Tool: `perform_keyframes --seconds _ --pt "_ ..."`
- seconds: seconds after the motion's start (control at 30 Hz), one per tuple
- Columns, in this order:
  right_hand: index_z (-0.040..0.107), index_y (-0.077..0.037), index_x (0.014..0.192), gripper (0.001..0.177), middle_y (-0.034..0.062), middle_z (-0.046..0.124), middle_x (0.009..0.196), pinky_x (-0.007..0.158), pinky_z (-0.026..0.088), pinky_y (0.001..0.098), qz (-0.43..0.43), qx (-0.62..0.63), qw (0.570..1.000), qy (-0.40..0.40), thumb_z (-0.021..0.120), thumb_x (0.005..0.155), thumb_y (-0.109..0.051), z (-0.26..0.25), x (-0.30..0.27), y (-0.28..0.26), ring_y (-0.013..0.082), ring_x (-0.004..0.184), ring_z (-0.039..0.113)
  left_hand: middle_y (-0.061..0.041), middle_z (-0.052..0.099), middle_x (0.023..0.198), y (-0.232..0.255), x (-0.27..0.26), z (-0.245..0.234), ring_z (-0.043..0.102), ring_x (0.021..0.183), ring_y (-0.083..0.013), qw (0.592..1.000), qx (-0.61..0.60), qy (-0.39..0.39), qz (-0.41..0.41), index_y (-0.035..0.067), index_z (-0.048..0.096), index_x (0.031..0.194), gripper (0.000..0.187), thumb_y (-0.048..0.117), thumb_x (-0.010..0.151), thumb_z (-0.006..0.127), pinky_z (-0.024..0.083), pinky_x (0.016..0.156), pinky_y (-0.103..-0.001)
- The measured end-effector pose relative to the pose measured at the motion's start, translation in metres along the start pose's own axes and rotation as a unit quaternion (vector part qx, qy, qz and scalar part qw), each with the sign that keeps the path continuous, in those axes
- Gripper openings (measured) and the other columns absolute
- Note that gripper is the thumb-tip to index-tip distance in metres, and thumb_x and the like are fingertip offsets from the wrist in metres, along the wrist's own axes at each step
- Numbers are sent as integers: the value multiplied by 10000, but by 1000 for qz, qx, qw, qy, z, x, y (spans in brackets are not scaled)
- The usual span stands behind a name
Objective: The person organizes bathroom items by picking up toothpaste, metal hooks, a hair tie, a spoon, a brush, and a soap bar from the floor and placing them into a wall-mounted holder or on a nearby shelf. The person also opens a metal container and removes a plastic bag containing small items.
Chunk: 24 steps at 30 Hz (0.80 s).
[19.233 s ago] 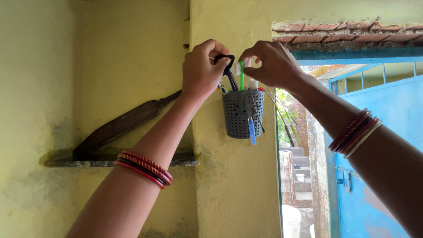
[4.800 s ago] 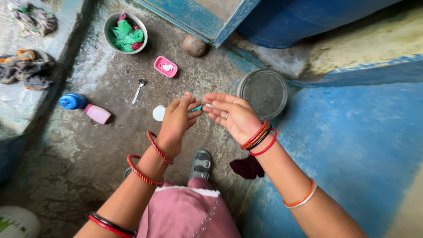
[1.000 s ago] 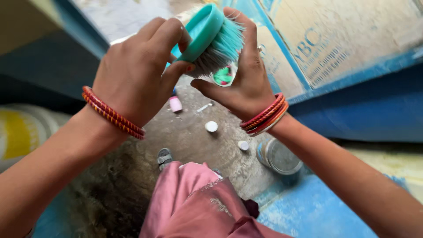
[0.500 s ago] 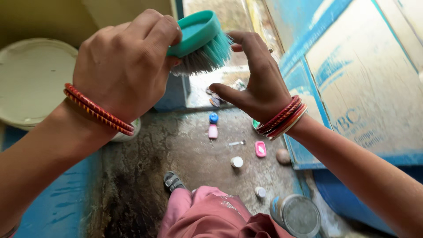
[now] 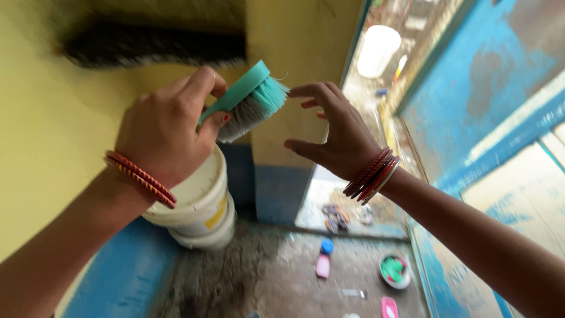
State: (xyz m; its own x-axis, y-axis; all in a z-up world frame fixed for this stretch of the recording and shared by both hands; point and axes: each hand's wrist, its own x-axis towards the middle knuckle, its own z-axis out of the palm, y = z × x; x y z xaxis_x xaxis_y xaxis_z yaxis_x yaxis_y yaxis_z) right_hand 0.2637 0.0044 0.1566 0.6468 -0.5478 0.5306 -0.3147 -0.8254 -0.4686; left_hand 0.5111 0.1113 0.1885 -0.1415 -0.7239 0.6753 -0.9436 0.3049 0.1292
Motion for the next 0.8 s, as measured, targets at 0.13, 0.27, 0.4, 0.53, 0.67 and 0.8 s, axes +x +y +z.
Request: perform_keyframes --seconds 0.13,0.27,0.4,0.53,0.67,0.8 --pt "516 -121 1392 676 113 551 1383 1017 542 440 -33 5 999 -1 863 821 -222 11 52 -13 278 1259 608 -120 745 968 -35 6 -12 701 791 -393 998 1 28 -47 85 587 1086 258 146 894 747 536 622 -505" --pt "509 -116 1396 708 118 543 1382 1014 545 432 -62 -15 998 9 860 790 -221 23 96 -21 286 1252 605 -128 750 976 -72 18 -16 747 786 -331 990 -86 30 -108 63 567 1082 208 142 927 680 566 654 -460" --pt "474 -92 1414 793 148 514 1385 1047 513 451 -113 -57 992 24 884 747 -219 32 129 -26 322 1255 576 -98 744 1023 -108 33 -12 783 831 -253 958 -197 36 -206 44 548 1069 212 167 931 651 600 677 -395" --pt "426 -82 1426 877 189 431 1433 1081 480 475 -147 -88 985 16 905 703 -210 34 154 -33 392 1309 512 -90 725 1036 -141 56 -19 718 936 -198 910 -345 67 -222 53 574 1075 163 155 966 639 568 813 -359" --pt "381 -106 1448 973 209 339 1469 1087 466 496 -170 -124 978 19 933 655 -226 32 186 -44 442 1346 459 -53 713 1008 -163 88 -40 708 881 -157 828 -449 79 -326 84 582 1067 160 219 981 587 583 807 -354" --pt "358 -159 1491 1034 204 290 1509 1047 501 507 -170 -166 970 44 933 635 -230 26 216 -57 417 1297 498 -50 723 940 -177 118 -65 713 847 -168 809 -478 72 -333 86 614 1053 201 274 997 568 584 796 -340"
